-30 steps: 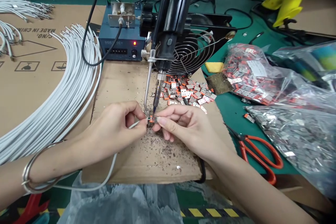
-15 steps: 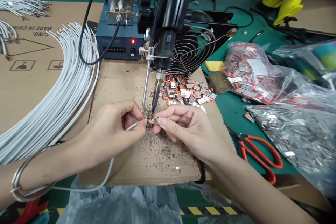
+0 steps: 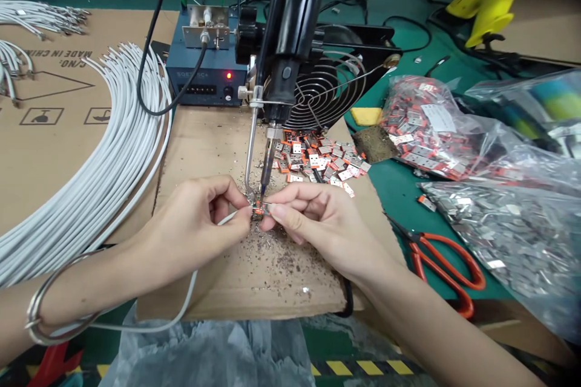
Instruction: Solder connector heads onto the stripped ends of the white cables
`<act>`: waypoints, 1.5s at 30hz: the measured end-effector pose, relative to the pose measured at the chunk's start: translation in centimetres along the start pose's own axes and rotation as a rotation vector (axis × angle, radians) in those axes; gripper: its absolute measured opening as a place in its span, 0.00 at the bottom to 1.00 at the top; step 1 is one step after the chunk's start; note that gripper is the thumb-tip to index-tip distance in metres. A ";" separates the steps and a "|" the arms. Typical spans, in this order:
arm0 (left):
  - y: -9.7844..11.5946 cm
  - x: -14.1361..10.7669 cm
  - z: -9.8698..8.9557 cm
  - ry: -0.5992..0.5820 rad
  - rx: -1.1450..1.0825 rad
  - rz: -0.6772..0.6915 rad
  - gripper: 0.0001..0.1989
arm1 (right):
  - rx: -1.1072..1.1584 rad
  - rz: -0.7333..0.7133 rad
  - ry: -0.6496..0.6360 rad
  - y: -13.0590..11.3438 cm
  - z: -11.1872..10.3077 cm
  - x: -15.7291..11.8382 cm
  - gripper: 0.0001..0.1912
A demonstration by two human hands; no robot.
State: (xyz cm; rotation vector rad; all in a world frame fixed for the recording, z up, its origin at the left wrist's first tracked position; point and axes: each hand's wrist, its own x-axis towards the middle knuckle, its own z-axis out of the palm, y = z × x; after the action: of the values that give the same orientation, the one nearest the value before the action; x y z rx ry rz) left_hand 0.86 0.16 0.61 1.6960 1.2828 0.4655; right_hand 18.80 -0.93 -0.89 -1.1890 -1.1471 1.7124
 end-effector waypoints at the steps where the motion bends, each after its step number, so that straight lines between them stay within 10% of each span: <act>1: 0.0 -0.1 0.0 -0.001 0.000 -0.007 0.04 | 0.006 -0.001 -0.002 0.0 0.0 0.0 0.07; 45: -0.2 -0.1 -0.3 -0.039 0.079 0.028 0.06 | -0.088 -0.004 0.038 0.2 0.2 0.3 0.07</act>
State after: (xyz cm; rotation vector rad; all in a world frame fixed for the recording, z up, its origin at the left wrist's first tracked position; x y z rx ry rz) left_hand 0.51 0.17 0.64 1.7822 1.2648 0.4012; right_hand 18.51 -0.81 -1.09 -1.2663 -1.2119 1.6441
